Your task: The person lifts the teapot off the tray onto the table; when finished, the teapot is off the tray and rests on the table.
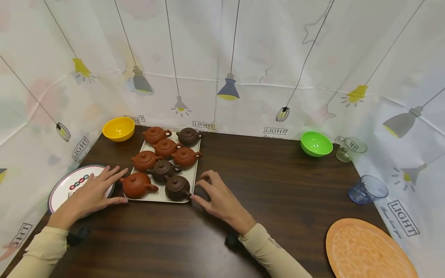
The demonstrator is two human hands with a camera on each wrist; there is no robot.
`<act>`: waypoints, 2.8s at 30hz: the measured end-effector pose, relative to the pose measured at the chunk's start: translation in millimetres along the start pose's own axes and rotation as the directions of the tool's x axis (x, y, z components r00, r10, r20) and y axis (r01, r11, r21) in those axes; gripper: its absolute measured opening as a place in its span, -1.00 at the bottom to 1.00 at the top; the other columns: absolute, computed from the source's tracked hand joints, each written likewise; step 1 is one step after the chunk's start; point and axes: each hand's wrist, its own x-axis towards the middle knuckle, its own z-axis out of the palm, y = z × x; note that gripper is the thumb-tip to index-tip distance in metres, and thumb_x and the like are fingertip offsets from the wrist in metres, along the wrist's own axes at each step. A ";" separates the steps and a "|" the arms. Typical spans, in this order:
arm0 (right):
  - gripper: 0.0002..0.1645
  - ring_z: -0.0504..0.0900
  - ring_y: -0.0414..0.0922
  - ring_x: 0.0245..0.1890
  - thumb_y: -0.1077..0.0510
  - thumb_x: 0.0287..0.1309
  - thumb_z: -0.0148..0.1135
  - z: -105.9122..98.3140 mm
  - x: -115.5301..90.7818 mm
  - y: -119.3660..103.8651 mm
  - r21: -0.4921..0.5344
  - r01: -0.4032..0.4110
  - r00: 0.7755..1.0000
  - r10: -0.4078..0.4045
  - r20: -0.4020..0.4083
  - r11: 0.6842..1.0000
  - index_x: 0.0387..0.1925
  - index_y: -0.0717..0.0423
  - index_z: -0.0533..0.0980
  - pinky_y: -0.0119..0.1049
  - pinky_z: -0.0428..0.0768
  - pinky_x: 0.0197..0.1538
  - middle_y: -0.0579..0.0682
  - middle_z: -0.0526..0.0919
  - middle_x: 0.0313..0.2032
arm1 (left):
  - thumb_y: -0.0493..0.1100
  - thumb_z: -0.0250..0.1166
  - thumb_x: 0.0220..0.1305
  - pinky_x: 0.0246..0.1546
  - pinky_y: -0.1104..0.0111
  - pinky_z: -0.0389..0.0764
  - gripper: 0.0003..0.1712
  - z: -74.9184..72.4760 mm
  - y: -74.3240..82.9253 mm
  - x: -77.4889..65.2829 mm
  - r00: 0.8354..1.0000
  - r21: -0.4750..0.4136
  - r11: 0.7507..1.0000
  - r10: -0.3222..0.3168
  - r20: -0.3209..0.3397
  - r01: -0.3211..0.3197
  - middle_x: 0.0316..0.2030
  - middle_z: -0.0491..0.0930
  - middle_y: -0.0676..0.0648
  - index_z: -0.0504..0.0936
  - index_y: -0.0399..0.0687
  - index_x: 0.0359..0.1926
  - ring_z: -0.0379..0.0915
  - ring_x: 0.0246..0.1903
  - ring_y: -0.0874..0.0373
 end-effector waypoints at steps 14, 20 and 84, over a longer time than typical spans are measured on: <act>-0.52 0.71 -0.16 -0.50 0.01 0.64 0.15 23.2 3.5 -3.9 0.694 -0.589 0.804 0.218 0.553 0.413 0.08 0.43 0.60 -0.36 0.68 -0.52 0.22 0.72 -0.30 | 0.37 0.57 0.09 0.35 -0.73 -0.26 0.11 -1.4 -14.3 21.7 0.992 -0.108 0.994 0.042 0.122 -0.029 0.57 0.25 -0.48 0.44 0.04 0.57 -0.10 0.60 -0.63; -0.52 0.78 -0.16 -0.42 0.12 0.64 0.13 30.7 0.3 -7.1 0.769 -0.591 0.806 0.225 0.548 0.246 0.08 0.61 0.53 -0.32 0.79 -0.36 0.12 0.71 -0.29 | 0.36 0.59 0.03 0.31 -0.76 -0.30 0.14 -1.2 -16.1 25.5 0.989 -0.120 0.992 0.053 0.141 -0.036 0.60 0.24 -0.38 0.47 -0.03 0.55 -0.12 0.61 -0.61; -0.66 0.82 -0.17 -0.47 0.16 0.48 0.36 22.9 53.7 38.6 0.812 -0.401 0.797 0.598 0.082 0.423 0.10 0.35 0.63 -0.13 0.85 -0.25 0.55 0.74 -0.13 | 0.41 0.52 0.08 0.34 -0.74 -0.34 0.17 1.0 -15.6 29.5 0.985 -0.095 0.995 -0.002 0.174 0.019 0.62 0.19 -0.40 0.35 0.06 0.62 -0.18 0.64 -0.57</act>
